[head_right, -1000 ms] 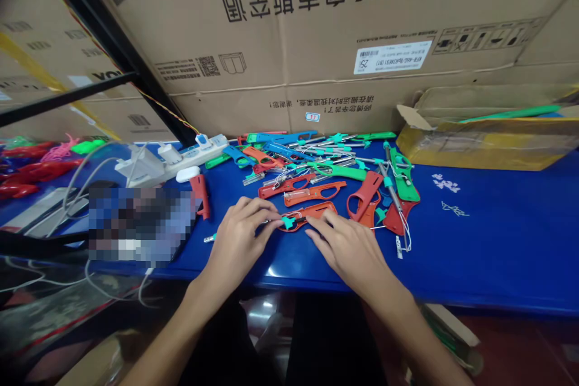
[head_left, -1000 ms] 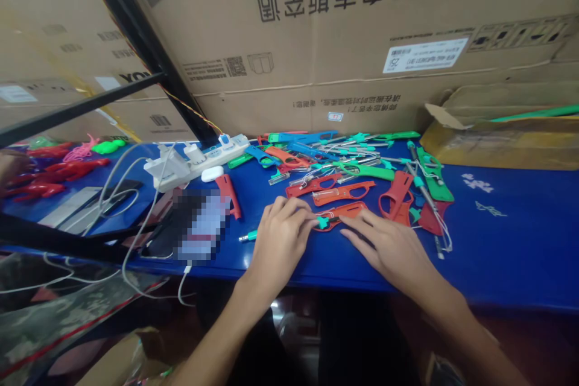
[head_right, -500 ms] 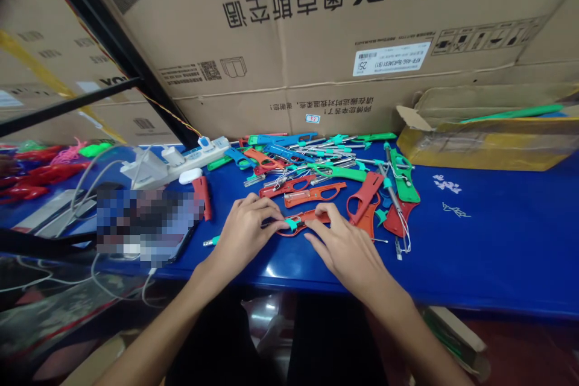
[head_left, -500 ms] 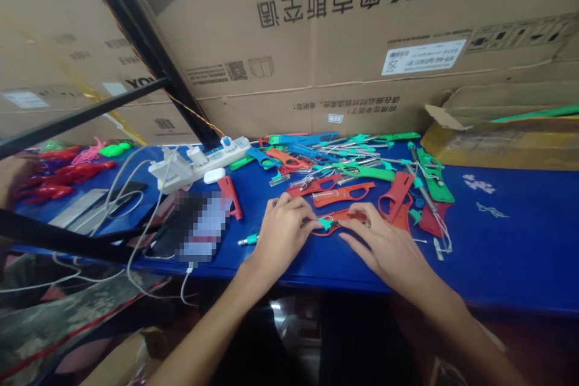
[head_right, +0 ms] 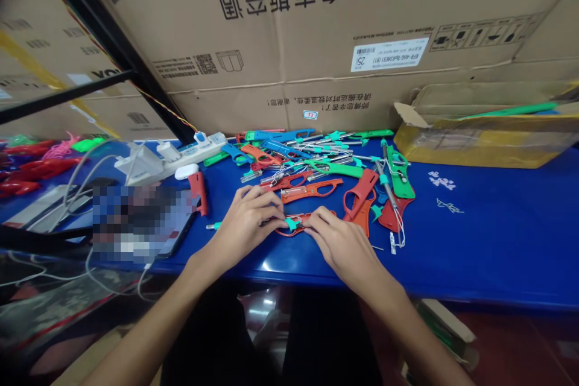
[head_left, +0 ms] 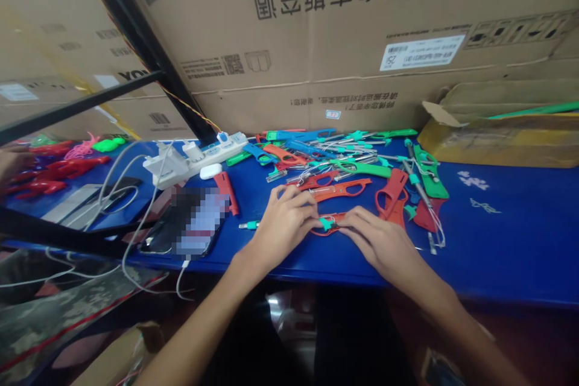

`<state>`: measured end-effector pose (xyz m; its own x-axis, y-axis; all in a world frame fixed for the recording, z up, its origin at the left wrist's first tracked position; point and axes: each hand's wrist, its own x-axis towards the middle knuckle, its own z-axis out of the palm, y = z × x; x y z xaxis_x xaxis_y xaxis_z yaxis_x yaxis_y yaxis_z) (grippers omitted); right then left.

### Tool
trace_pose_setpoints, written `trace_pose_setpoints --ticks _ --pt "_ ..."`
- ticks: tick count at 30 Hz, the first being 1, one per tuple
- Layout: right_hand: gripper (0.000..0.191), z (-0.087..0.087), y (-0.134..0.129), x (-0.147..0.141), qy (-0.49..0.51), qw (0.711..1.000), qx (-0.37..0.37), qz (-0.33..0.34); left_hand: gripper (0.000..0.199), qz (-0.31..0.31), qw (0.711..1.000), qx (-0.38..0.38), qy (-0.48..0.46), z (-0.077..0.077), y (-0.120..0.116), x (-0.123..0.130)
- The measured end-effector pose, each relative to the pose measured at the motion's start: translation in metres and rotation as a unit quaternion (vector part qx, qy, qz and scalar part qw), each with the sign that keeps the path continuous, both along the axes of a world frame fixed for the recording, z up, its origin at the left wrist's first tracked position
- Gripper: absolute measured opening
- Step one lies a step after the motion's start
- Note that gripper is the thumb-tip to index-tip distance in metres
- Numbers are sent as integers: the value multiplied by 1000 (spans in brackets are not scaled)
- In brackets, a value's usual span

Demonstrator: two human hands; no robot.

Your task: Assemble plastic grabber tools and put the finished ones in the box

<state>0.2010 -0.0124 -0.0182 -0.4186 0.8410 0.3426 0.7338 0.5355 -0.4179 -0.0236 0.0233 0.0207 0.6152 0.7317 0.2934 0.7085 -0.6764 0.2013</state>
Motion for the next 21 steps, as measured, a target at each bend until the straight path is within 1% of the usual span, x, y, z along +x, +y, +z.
trace_pose_setpoints --ticks 3,6,10,13,17,21 --pt "20 3 -2 1 14 1000 -21 11 10 -12 1000 26 5 -1 0 -1" --pt "23 6 -4 1 12 1000 -21 6 8 -8 999 38 13 -2 -2 0" --pt "22 7 -4 0 16 1000 -24 2 11 8 999 53 1 -7 -8 2" --pt "20 6 -3 -1 18 999 -27 -2 16 29 996 89 -7 -14 -16 3" --pt "22 3 -3 -1 -13 1000 -8 -16 15 37 992 125 -1 -21 -21 4" --pt "32 -3 -3 -2 -52 998 29 -31 12 39 990 134 9 -23 -23 5"
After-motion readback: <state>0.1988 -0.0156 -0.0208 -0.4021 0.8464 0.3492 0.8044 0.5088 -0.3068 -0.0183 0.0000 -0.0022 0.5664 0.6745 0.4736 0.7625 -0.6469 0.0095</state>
